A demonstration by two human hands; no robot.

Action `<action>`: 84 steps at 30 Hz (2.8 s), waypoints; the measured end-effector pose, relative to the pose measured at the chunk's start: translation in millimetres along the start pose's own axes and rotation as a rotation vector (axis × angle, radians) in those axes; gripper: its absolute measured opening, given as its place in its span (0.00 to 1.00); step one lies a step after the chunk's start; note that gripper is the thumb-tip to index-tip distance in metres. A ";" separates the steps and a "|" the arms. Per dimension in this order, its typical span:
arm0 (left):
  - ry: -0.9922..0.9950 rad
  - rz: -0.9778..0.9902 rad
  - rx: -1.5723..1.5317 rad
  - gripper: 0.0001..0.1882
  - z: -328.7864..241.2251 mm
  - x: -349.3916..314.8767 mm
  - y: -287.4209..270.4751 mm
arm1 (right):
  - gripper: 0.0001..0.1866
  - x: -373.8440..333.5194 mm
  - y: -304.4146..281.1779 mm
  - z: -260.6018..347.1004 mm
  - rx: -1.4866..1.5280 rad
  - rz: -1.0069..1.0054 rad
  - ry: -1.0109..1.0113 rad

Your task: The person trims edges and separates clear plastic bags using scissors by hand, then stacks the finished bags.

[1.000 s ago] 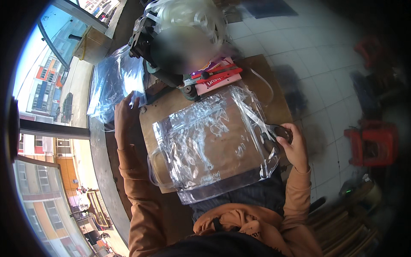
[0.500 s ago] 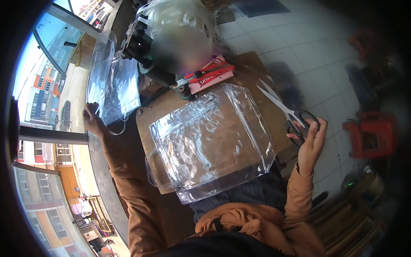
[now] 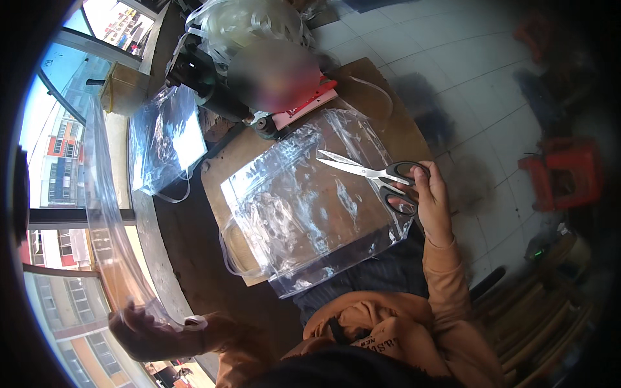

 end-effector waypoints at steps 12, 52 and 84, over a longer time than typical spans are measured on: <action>0.507 0.919 -1.108 0.14 -110.9 -191.3 83.3 | 0.30 -72.5 125.7 36.5 0.203 0.780 0.162; 0.469 0.849 -1.401 0.15 -90.0 -209.0 84.0 | 0.04 -46.7 109.8 34.3 0.200 0.557 0.178; 0.475 0.586 -0.663 0.23 -41.6 -72.9 122.7 | 0.02 -58.4 125.4 67.8 -0.050 0.874 -0.284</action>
Point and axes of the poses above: each hand's wrist, its own x-axis towards the middle knuckle, its own y-axis out of the palm, z = x × y, the point moved 9 cm from there along x, towards the middle knuckle, and after that the axes turned 12 degrees about z, right-handed, at the moved point
